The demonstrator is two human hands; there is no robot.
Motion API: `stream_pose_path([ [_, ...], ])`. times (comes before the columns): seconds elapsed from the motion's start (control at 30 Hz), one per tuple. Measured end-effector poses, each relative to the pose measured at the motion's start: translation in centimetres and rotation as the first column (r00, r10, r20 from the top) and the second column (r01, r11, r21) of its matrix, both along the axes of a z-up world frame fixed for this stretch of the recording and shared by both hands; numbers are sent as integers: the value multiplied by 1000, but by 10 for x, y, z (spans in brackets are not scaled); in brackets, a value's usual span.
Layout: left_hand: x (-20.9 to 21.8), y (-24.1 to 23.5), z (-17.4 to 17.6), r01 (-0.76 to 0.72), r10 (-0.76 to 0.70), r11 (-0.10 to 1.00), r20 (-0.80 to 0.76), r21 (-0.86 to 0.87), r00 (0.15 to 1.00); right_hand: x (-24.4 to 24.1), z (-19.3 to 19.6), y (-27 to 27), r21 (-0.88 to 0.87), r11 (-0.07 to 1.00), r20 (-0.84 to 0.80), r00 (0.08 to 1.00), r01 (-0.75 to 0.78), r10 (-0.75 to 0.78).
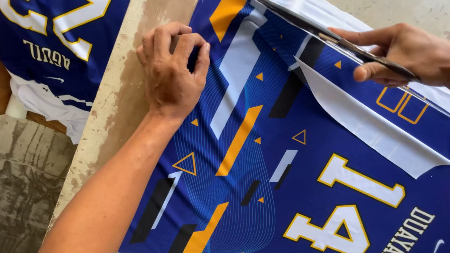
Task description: Cutting jersey panels from printed fabric sheets using scissors and organizing the pieces on a workbench.
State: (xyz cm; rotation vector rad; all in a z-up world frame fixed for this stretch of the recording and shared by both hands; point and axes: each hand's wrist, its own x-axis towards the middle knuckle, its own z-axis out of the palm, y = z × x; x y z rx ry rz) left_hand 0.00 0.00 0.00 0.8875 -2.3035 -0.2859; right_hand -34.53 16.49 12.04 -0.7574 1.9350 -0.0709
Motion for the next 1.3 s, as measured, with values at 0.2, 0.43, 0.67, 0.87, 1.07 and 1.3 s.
stream_pose_path([
  [0.2, 1, 3, 4, 21, -14, 997, -94, 72, 996, 17, 6, -33, -47, 996, 7, 997, -77, 78],
  [0.43, -1, 3, 2, 15, -6, 997, -126, 75, 992, 19, 6, -35, 6, 993, -106, 988, -115, 115],
  [0.67, -3, 2, -1, -21, 23, 1000, -86, 18, 996, 22, 3, -41, -41, 991, -63, 991, -125, 122],
  [0.87, -3, 0, -2, -31, 28, 999, -68, -42, 997, 36, 16, -55, -82, 982, -127, 979, -171, 160],
  [1.07, -3, 0, -7, -39, 39, 998, 2, -48, 999, 38, 34, -23, -154, 985, -67, 995, -84, 74],
  [1.3, -4, 2, -10, -38, 40, 998, 50, -48, 998, 4, 55, 24, -14, 997, -34, 996, 80, -80],
])
